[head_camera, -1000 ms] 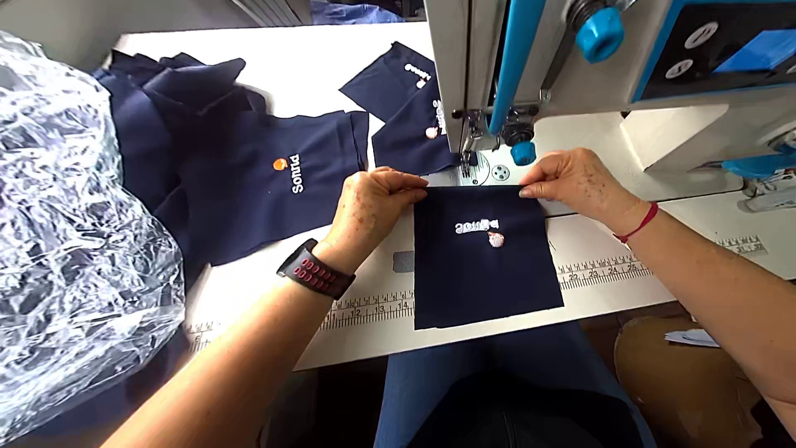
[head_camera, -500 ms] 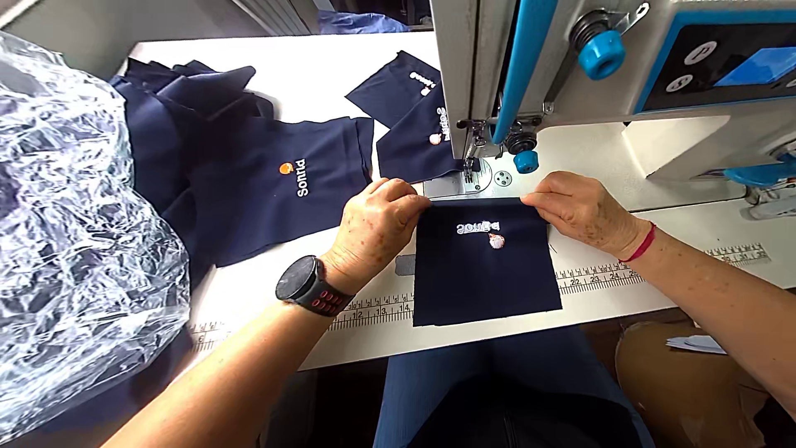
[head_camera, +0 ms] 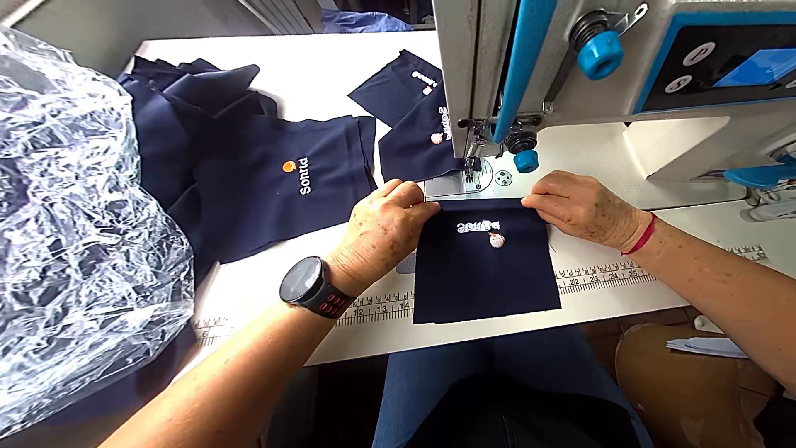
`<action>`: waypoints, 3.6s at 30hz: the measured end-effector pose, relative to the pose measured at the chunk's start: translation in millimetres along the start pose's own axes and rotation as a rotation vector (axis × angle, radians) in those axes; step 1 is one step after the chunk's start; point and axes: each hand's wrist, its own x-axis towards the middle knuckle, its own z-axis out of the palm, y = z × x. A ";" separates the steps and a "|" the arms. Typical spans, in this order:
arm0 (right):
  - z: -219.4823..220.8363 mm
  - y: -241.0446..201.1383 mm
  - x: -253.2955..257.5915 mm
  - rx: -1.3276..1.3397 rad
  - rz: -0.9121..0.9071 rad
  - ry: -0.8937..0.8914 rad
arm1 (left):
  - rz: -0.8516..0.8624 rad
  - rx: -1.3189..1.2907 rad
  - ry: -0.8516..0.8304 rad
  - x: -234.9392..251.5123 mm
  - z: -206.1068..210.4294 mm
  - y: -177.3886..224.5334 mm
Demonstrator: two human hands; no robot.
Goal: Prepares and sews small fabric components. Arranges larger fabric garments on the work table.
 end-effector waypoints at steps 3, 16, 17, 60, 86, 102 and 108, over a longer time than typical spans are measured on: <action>-1.1 -1.0 3.9 -0.021 -0.011 -0.026 | 0.026 0.040 -0.051 3.4 -2.1 1.1; -21.0 -149.1 16.5 0.003 0.284 -0.243 | -0.273 0.130 -0.163 3.1 32.8 102.9; -25.6 -139.6 18.0 0.060 0.302 -0.233 | -0.241 0.056 -0.192 -4.2 29.4 94.9; -3.9 -33.8 17.0 -0.062 0.343 -0.097 | -0.090 -0.105 -0.131 6.7 36.0 21.0; -9.3 -83.0 -20.8 -0.007 0.322 -0.113 | 0.013 -0.067 -0.201 -20.7 20.5 44.9; -1.2 -79.5 -28.7 0.127 0.121 -0.391 | 0.175 -0.237 -0.220 -42.2 8.5 48.5; -2.8 -84.6 -31.9 0.145 0.119 -0.387 | 0.144 -0.246 -0.226 -47.6 7.7 58.5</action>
